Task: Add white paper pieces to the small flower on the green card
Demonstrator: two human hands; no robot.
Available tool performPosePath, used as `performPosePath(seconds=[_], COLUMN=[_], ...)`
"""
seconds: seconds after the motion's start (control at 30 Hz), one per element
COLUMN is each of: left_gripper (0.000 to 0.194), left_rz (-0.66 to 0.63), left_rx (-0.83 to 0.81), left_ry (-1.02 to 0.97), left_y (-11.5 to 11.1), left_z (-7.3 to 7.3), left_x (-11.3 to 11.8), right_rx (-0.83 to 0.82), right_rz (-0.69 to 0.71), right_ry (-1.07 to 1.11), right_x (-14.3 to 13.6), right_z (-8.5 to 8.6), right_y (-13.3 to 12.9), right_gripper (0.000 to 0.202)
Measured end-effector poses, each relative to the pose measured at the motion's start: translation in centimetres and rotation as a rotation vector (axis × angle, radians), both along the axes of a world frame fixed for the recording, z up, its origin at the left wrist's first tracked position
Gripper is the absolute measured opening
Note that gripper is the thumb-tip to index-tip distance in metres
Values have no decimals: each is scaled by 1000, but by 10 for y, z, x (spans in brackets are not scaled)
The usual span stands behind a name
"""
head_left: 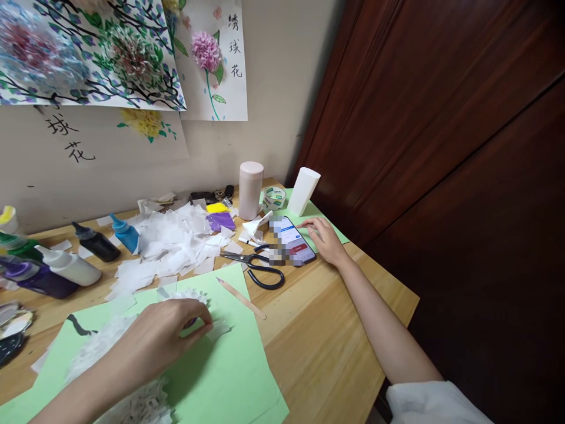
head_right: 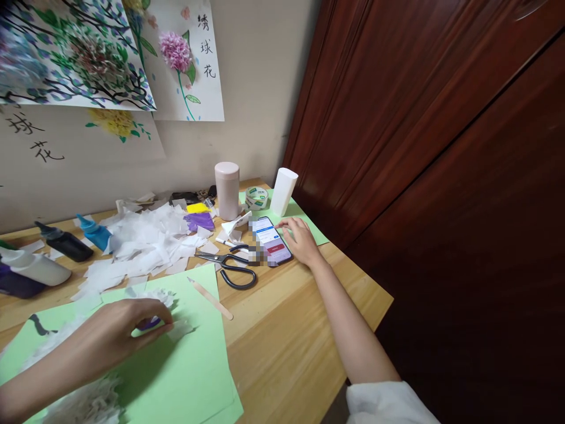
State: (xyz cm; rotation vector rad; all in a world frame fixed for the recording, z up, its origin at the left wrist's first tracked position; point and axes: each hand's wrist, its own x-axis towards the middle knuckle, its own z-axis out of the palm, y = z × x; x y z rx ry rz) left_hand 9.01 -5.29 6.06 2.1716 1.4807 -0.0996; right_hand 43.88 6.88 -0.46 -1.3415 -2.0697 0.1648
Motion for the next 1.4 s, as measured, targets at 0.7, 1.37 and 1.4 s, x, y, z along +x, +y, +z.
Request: performPosePath(seconds=[0.7, 1.37, 1.4], left_gripper=[35, 19, 19], left_rz=[232, 40, 52], left_rx=[164, 8, 32], left_ry=[22, -69, -52], left_y=[12, 5, 5], left_z=[46, 6, 5], left_x=[-63, -52, -52], right_rx=[-92, -330, -346], right_rz=[177, 84, 96], right_ry=[-39, -573, -596], right_x=[-88, -181, -182], right_z=[15, 10, 12], right_y=[-62, -102, -101], right_gripper=[15, 25, 24])
